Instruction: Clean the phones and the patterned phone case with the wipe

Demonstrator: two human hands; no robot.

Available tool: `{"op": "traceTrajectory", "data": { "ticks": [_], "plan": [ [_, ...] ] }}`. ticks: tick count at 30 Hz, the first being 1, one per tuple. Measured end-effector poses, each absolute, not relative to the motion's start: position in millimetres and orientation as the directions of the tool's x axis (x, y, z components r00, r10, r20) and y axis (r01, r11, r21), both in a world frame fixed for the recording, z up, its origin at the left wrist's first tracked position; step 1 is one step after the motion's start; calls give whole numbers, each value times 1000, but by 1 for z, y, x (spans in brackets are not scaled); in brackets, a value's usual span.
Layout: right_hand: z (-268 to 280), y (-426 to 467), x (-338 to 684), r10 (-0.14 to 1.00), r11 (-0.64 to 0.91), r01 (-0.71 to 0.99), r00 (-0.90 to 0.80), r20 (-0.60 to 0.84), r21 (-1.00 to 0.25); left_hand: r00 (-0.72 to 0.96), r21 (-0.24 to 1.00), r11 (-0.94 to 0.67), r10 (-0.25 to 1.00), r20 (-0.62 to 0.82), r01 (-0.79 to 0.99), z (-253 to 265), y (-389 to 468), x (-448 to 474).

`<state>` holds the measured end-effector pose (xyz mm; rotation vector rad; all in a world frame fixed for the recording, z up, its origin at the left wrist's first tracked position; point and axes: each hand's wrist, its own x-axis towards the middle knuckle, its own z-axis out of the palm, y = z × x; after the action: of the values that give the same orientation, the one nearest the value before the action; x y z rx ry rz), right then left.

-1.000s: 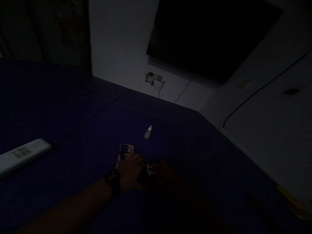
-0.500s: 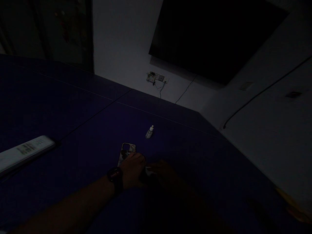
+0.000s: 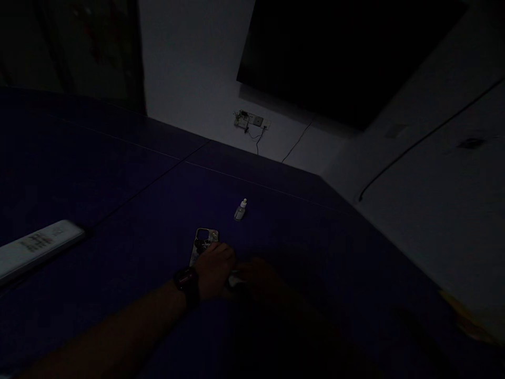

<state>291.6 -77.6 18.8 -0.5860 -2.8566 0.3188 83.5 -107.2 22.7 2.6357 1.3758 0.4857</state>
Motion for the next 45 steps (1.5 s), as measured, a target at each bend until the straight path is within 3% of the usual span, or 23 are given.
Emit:
{"op": "traceTrajectory", "data": {
  "ticks": [3, 6, 10, 13, 17, 27, 31, 34, 42, 45],
  "plan": [
    [23, -87, 295, 333, 893, 232, -917, 220, -387, 535, 249, -578, 815, 221, 777, 23, -108, 85],
    [31, -88, 310, 365, 861, 223, -897, 248, -457, 536, 241, -579, 814, 223, 779, 24, -110, 86],
    [33, -79, 342, 640, 759, 501, -692, 334, -416, 519, 242, -569, 820, 243, 786, 24, -112, 86],
    [25, -76, 360, 716, 693, 624, -653, 247, -361, 508, 245, -566, 820, 264, 787, 24, -112, 87],
    [15, -80, 361, 697, 706, 626, -697, 169, -331, 497, 247, -566, 817, 291, 786, 30, -114, 90],
    [49, -93, 352, 655, 756, 524, -597, 463, -393, 536, 225, -603, 791, 293, 766, 67, -118, 96],
    [72, -102, 365, 642, 766, 472, -533, 551, -436, 466, 331, -574, 811, 353, 749, 74, -122, 103],
    [89, -108, 375, 584, 811, 425, -571, 576, -401, 461, 411, -574, 817, 347, 708, 80, -128, 110],
    [104, -130, 357, 593, 804, 485, -610, 526, -344, 438, 528, -565, 825, 357, 634, 77, -137, 142],
    [105, -134, 352, 600, 800, 469, -604, 524, -375, 404, 580, -555, 832, 381, 596, 73, -142, 149]
  ]
}}
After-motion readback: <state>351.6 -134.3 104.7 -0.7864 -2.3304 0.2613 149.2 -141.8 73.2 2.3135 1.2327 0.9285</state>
